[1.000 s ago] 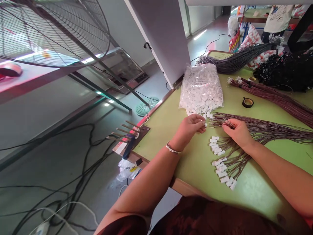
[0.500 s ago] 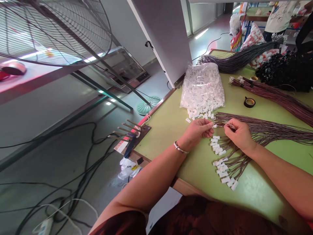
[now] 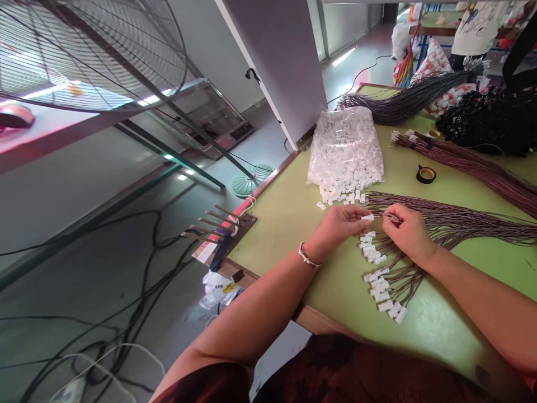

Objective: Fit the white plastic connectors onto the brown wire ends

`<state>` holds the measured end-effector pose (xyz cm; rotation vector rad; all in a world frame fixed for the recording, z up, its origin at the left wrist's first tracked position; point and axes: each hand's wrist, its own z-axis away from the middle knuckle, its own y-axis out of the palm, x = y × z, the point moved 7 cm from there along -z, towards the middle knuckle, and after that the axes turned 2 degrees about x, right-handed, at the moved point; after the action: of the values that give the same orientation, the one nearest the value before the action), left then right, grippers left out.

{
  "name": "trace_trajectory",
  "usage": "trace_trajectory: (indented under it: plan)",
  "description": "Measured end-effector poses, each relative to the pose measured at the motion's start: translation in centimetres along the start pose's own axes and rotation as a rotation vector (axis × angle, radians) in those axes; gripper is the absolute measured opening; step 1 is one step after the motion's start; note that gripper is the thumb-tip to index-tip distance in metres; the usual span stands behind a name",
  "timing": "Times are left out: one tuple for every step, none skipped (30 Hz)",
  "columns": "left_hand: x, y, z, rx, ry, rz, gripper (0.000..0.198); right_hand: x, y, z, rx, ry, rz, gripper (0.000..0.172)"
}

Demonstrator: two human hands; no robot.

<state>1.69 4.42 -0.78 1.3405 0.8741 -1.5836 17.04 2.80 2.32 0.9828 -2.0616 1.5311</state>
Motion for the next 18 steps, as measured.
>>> trace_trajectory:
  plan:
    - [0.0, -0.1, 0.0, -0.010, 0.007, -0.039, 0.031, 0.0, 0.0, 0.0, 0.007, -0.008, -0.004, 0.007]
    - [0.0, -0.1, 0.1, -0.019, 0.011, -0.076, 0.029, 0.0, 0.1, 0.0, 0.017, -0.021, -0.006, 0.008]
    - [0.0, -0.1, 0.2, -0.020, 0.018, -0.113, 0.026, 0.1, 0.1, 0.0, 0.027, -0.037, -0.005, 0.009]
    - [0.0, -0.1, 0.2, -0.011, 0.029, -0.151, 0.024, 0.2, 0.1, 0.0, 0.038, -0.057, 0.000, 0.010]
    - [0.0, 0.0, 0.3, 0.005, 0.047, -0.194, 0.023, 0.3, 0.2, 0.1, 0.052, -0.078, 0.007, 0.010]
    - [-0.1, 0.2, 0.3, 0.021, 0.068, -0.240, 0.022, 0.4, 0.2, 0.1, 0.069, -0.095, 0.015, 0.010]
    - [-0.2, 0.3, 0.3, 0.032, 0.092, -0.286, 0.021, 0.5, 0.3, 0.1, 0.086, -0.105, 0.023, 0.010]
    - [-0.3, 0.4, 0.4, 0.032, 0.117, -0.329, 0.019, 0.5, 0.4, 0.1, 0.099, -0.108, 0.029, 0.010]
    - [-0.4, 0.4, 0.4, 0.020, 0.140, -0.362, 0.018, 0.5, 0.5, 0.1, 0.110, -0.103, 0.032, 0.009]
    - [-0.5, 0.3, 0.4, -0.007, 0.166, -0.391, 0.016, 0.5, 0.6, 0.2, 0.120, -0.092, 0.032, 0.009]
    - [-0.7, 0.3, 0.5, -0.043, 0.196, -0.418, 0.014, 0.4, 0.7, 0.2, 0.129, -0.078, 0.032, 0.009]
    - [-1.0, 0.2, 0.5, -0.081, 0.228, -0.443, 0.013, 0.3, 0.8, 0.1, 0.136, -0.063, 0.027, 0.008]
    - [-1.2, 0.1, 0.6, -0.117, 0.258, -0.466, 0.013, 0.2, 0.8, 0.1, 0.143, -0.048, 0.019, 0.008]
    - [-1.4, 0.1, 0.7, -0.141, 0.282, -0.483, 0.012, 0.1, 0.9, 0.1, 0.147, -0.032, 0.011, 0.008]
    - [-1.6, 0.0, 0.8, -0.154, 0.295, -0.487, 0.013, 0.0, 0.9, 0.1, 0.148, -0.018, 0.005, 0.007]
    - [-1.6, 0.0, 0.8, -0.151, 0.292, -0.476, 0.014, -0.1, 0.9, 0.1, 0.142, -0.005, 0.005, 0.007]
    - [-1.5, 0.1, 0.8, -0.133, 0.274, -0.447, 0.016, -0.1, 0.8, 0.1, 0.132, 0.005, 0.014, 0.007]
    - [-1.4, 0.1, 0.8, -0.107, 0.242, -0.406, 0.019, -0.1, 0.7, 0.1, 0.120, 0.010, 0.027, 0.007]
